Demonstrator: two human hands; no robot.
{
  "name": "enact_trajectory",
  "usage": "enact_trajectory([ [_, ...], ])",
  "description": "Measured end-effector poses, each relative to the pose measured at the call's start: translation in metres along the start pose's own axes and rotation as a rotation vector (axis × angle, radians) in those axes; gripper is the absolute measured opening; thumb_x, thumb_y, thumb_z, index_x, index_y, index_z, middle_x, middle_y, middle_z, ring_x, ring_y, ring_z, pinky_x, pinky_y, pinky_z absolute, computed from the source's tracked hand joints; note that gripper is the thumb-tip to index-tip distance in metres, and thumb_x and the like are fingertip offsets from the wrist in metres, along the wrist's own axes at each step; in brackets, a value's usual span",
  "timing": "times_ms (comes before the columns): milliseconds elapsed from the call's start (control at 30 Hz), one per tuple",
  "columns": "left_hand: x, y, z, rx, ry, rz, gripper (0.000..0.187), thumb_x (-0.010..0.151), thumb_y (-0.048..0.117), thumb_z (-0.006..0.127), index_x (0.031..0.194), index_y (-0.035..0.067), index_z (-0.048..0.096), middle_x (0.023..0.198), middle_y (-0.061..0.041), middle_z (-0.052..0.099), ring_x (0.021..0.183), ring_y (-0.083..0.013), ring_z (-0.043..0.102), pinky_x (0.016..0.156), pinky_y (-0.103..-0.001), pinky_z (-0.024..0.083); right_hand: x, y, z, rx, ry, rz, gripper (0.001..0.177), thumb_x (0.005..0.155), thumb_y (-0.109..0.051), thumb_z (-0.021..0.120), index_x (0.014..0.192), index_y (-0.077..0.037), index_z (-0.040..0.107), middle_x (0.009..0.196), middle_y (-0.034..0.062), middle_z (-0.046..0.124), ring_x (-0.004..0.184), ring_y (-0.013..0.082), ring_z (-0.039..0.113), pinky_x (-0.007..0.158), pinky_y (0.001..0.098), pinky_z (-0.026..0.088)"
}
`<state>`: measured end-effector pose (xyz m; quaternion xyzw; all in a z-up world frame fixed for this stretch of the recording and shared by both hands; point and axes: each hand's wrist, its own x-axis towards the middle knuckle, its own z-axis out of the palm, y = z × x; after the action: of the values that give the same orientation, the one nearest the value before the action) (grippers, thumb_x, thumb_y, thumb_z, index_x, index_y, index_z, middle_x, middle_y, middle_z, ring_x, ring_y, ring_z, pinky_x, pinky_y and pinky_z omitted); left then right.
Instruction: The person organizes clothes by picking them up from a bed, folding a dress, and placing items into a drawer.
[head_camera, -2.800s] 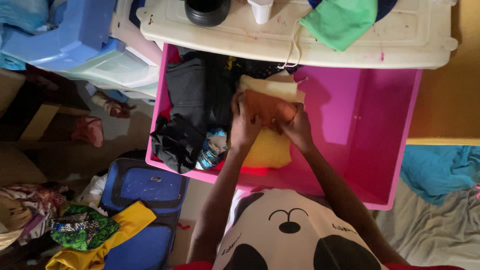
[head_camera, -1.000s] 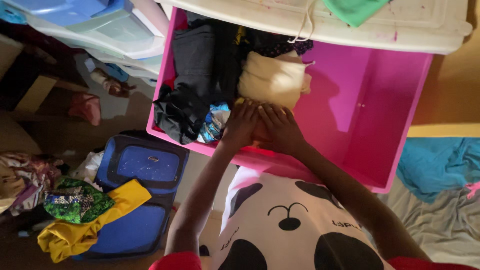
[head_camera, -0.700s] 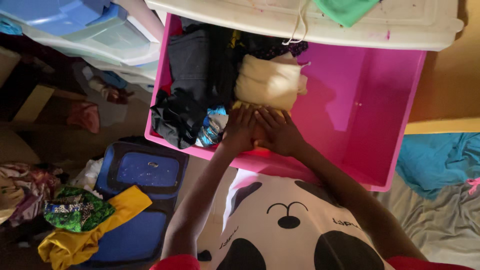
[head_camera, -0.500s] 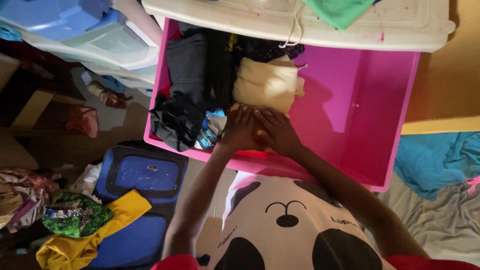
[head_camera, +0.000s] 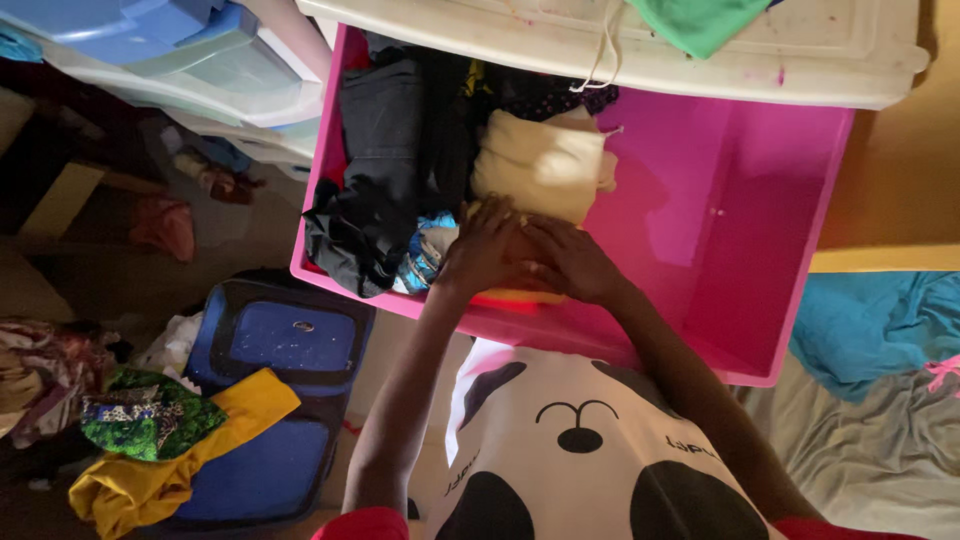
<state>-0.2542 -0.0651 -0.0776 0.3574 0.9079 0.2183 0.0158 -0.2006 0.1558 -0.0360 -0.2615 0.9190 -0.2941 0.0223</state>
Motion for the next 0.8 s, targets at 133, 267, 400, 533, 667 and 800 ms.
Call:
enact_trajectory([
  [133, 0.000, 0.000, -0.001, -0.041, 0.002, 0.004, 0.095, 0.076, 0.069, 0.074, 0.138, -0.001, 0.055, 0.151, -0.023, 0.045, 0.144, -0.0425, 0.035, 0.120, -0.057, 0.021, -0.001, 0.001, -0.004, 0.112, -0.056, 0.131, 0.071, 0.089, -0.038, 0.074, 0.149, -0.008, 0.048, 0.145, 0.0197, 0.050, 0.129, 0.0396, 0.051, 0.103, 0.0484, 0.046],
  [267, 0.003, 0.001, -0.006, -0.117, 0.001, -0.057, 0.096, 0.074, 0.068, 0.076, 0.139, 0.000, 0.056, 0.145, -0.021, 0.051, 0.141, -0.0412, 0.038, 0.121, -0.055, 0.023, -0.009, 0.025, 0.017, 0.293, 0.077, 0.136, 0.065, 0.092, -0.035, 0.073, 0.144, -0.004, 0.050, 0.135, 0.0223, 0.055, 0.123, 0.0368, 0.056, 0.102, 0.0466, 0.048],
  [400, 0.005, 0.006, -0.015, -0.147, -0.028, -0.100, 0.099, 0.071, 0.070, 0.077, 0.137, -0.001, 0.057, 0.137, -0.023, 0.055, 0.136, -0.0416, 0.041, 0.119, -0.054, 0.026, -0.024, 0.070, 0.052, 0.413, 0.190, 0.260, 0.045, 0.106, -0.033, 0.058, 0.140, -0.005, 0.058, 0.119, 0.0151, 0.065, 0.113, 0.0268, 0.064, 0.099, 0.0413, 0.052],
  [533, 0.010, 0.008, -0.019, -0.186, -0.014, -0.123, 0.085, 0.074, 0.063, 0.078, 0.131, 0.001, 0.061, 0.128, -0.023, 0.060, 0.129, -0.0421, 0.048, 0.115, -0.053, 0.030, -0.009, 0.122, 0.052, 1.035, 0.535, 0.292, 0.042, 0.108, -0.039, 0.061, 0.127, -0.002, 0.068, 0.117, 0.0100, 0.068, 0.107, 0.0177, 0.066, 0.092, 0.0336, 0.058],
  [667, 0.032, -0.007, -0.009, -0.272, 0.146, -0.094, 0.064, 0.094, 0.045, 0.074, 0.137, 0.000, 0.058, 0.130, -0.022, 0.062, 0.125, -0.0404, 0.057, 0.111, -0.048, 0.044, 0.068, 0.156, 0.018, 1.116, 0.731, 0.149, 0.065, 0.112, -0.036, 0.066, 0.164, -0.009, 0.038, 0.132, 0.0104, 0.056, 0.100, 0.0103, 0.064, 0.084, 0.0282, 0.060],
  [800, 0.049, -0.015, -0.012, -0.233, 0.185, -0.074, 0.055, 0.085, 0.031, 0.075, 0.130, 0.002, 0.061, 0.124, -0.022, 0.064, 0.118, -0.0407, 0.059, 0.102, -0.046, 0.049, 0.114, 0.133, -0.004, -0.147, 0.493, 0.153, 0.066, 0.105, -0.013, 0.058, 0.162, -0.001, 0.027, 0.147, 0.0336, 0.048, 0.090, 0.0283, 0.070, 0.069, 0.0386, 0.060],
])
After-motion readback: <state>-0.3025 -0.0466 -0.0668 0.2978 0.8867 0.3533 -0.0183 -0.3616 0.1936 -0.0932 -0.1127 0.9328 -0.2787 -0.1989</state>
